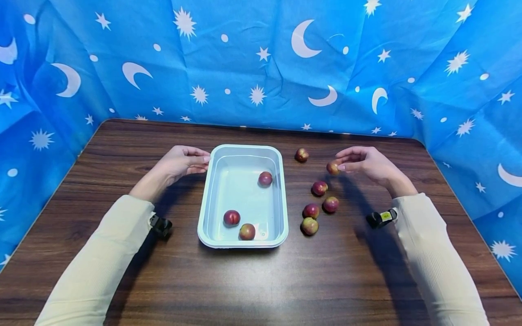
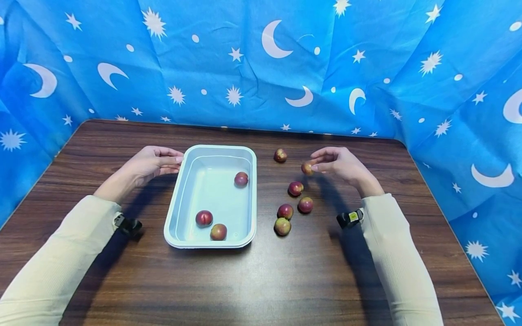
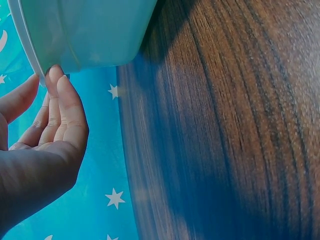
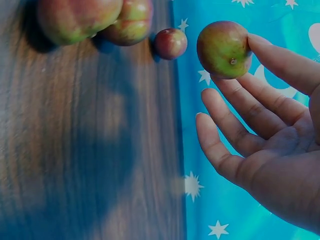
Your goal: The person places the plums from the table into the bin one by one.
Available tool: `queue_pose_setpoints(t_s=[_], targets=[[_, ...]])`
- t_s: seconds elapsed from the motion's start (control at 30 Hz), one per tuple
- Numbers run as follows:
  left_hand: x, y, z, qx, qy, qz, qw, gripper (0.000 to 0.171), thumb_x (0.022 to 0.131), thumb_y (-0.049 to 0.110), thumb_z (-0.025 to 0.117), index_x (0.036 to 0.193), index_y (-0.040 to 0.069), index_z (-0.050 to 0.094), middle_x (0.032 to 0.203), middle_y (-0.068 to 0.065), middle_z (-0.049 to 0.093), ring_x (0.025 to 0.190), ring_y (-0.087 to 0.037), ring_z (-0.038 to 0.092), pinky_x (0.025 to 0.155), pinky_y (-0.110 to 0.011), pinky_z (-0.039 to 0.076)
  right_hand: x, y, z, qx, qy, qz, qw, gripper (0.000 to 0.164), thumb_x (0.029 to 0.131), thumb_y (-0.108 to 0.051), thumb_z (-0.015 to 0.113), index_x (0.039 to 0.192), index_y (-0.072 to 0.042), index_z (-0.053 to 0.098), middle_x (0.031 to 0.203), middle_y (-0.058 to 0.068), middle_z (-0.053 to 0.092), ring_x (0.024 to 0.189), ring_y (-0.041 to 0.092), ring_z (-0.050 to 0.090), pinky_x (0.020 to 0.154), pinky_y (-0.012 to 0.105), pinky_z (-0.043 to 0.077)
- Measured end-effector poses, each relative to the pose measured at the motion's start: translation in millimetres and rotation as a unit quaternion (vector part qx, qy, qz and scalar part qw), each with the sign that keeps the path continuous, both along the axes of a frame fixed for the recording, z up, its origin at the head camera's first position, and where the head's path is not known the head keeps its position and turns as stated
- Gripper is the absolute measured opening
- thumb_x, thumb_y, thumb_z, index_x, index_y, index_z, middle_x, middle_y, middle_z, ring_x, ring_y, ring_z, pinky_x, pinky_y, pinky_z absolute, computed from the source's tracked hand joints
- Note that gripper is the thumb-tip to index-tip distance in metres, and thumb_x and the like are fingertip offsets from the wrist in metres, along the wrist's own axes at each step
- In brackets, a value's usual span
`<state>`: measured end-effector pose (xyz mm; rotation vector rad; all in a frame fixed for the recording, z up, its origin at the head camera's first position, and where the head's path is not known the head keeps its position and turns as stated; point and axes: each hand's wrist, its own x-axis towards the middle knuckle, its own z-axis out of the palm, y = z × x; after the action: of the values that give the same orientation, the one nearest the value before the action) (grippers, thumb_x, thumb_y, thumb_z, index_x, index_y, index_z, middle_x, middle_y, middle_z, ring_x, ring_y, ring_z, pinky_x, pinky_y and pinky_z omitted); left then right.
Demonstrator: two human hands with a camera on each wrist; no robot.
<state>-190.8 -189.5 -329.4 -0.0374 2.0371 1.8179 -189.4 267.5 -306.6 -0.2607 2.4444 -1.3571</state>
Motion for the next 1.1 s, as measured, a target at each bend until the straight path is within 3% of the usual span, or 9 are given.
queue_pose_setpoints(t_s=[0.17, 0.4, 0.67, 1.1], targets=[[-1.3, 0.0, -0.8, 0.013, -0.001, 0.001, 0.9999, 0.032, 0.091, 0.003, 0.054, 0.117, -0.014, 0.046, 0.079, -0.001, 0.064, 0.071, -0.010, 0.063, 0.081, -0.032, 0.052, -3.8, -6.4, 6.7, 0.000, 0.003, -0.006, 1.000, 0.040, 0.085, -0.014, 0.066, 0.118, 0.005, 0.052, 0.101, 0.008, 0.063, 0.091, 0.022, 0.061, 0.080, 0.037, 0.053], [-1.1, -0.3, 0.2, 0.017, -0.003, 0.001, 0.9998, 0.033, 0.091, 0.003, 0.054, 0.118, -0.014, 0.046, 0.079, -0.001, 0.064, 0.071, -0.010, 0.063, 0.080, -0.030, 0.053, -8.3, -13.1, 15.3, 0.013, 0.013, 0.003, 1.000, 0.040, 0.085, -0.017, 0.067, 0.118, 0.002, 0.054, 0.103, 0.008, 0.064, 0.093, 0.022, 0.061, 0.077, 0.025, 0.053], [0.0, 1.0, 0.7, 0.018, -0.003, 0.001, 0.9998, 0.032, 0.091, 0.003, 0.054, 0.118, -0.014, 0.046, 0.079, -0.001, 0.064, 0.071, -0.010, 0.063, 0.082, -0.032, 0.052, -10.5, -20.3, 22.6, 0.029, 0.019, 0.013, 0.999, 0.040, 0.086, -0.020, 0.066, 0.119, -0.002, 0.055, 0.106, 0.009, 0.063, 0.093, 0.019, 0.059, 0.081, 0.030, 0.051], [0.4, 0.8, -0.4, 0.016, 0.000, 0.003, 0.9999, 0.033, 0.092, 0.003, 0.053, 0.118, -0.015, 0.046, 0.078, -0.001, 0.064, 0.070, -0.010, 0.063, 0.076, -0.027, 0.054, -17.1, -35.9, 31.4, 0.031, 0.043, 0.023, 0.998, 0.038, 0.085, -0.022, 0.066, 0.117, -0.003, 0.057, 0.102, 0.008, 0.064, 0.087, 0.017, 0.060, 0.076, 0.028, 0.051]])
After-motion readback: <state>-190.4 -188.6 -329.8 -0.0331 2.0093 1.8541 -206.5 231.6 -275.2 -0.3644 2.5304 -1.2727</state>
